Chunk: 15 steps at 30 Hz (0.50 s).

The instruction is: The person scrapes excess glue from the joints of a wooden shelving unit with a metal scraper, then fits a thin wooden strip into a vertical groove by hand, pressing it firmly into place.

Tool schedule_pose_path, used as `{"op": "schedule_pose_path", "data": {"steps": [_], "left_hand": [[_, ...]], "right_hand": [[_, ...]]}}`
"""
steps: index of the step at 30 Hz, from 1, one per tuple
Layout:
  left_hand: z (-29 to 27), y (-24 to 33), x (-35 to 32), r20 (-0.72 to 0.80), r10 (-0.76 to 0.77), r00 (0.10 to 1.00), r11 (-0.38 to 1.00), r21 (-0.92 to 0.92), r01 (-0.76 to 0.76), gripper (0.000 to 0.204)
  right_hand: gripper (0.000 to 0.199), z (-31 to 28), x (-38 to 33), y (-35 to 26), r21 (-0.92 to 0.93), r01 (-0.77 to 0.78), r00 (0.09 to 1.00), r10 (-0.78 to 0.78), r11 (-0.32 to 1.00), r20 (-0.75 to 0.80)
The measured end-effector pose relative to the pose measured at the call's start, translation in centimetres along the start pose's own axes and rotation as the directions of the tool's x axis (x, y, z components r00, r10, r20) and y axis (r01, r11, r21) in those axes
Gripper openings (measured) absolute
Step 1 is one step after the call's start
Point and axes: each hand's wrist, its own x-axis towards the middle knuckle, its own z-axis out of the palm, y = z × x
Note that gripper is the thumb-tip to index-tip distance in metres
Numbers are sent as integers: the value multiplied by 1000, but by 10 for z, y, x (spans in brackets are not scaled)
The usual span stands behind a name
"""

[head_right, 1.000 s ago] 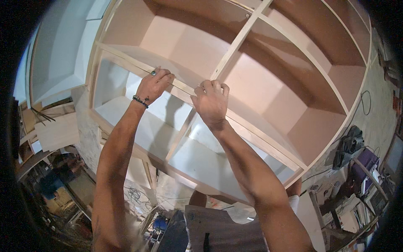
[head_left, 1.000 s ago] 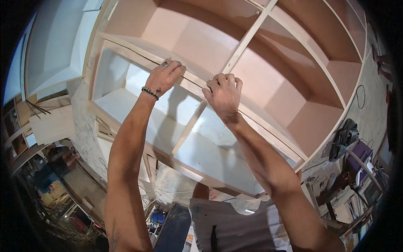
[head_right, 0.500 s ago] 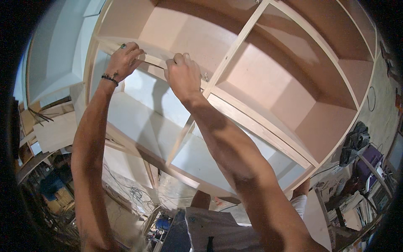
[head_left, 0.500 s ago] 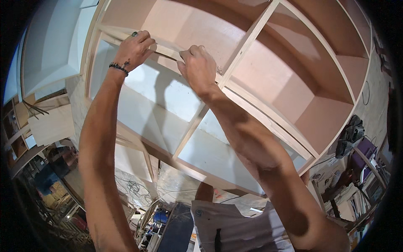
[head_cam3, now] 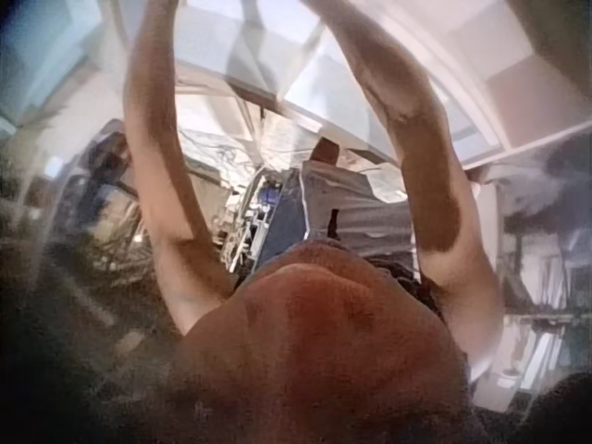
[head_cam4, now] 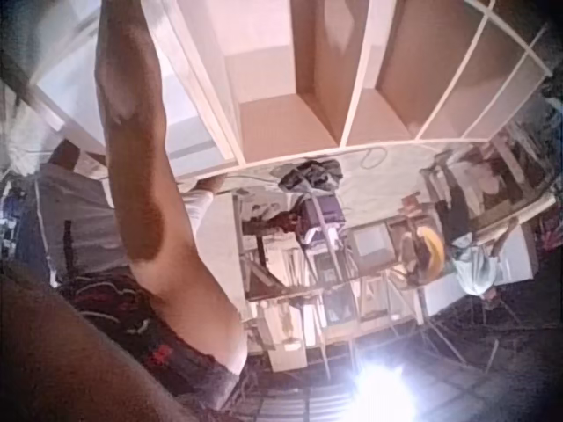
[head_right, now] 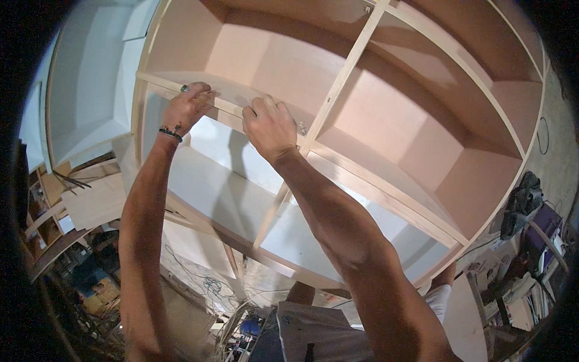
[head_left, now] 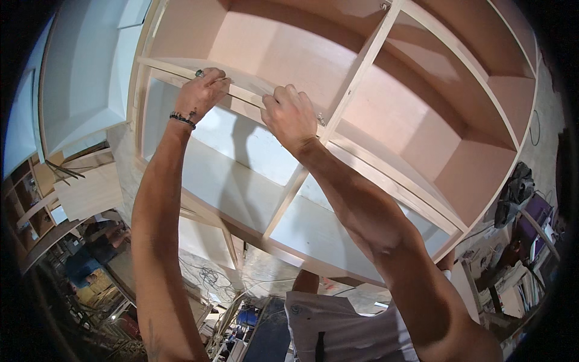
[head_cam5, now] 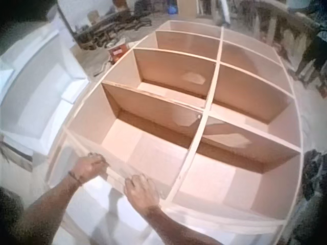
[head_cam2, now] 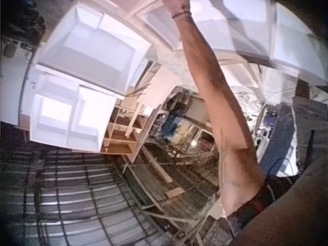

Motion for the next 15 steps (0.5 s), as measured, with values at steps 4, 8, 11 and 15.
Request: {"op": "schedule_pose_path", "data": {"steps": [4, 8, 11, 15], "left_hand": [[6, -8, -4, 28, -60, 998, 997, 42, 58, 27], [4, -36, -17, 19, -88, 996, 995, 56, 87, 30], [3, -46, -16, 87, -123, 989, 992, 40, 120, 28], [3, -53, -17, 73, -110, 991, 990, 101, 102, 30]], "right_hand": [[9, 1, 0, 3, 10, 7, 999, -6, 1000, -37], [9, 2, 1, -1, 11, 17, 999, -17, 1000, -40], [8, 4, 2, 1, 4, 19, 998, -19, 1000, -52], [8, 2, 2, 2, 12, 41, 995, -40, 999, -91]]}}
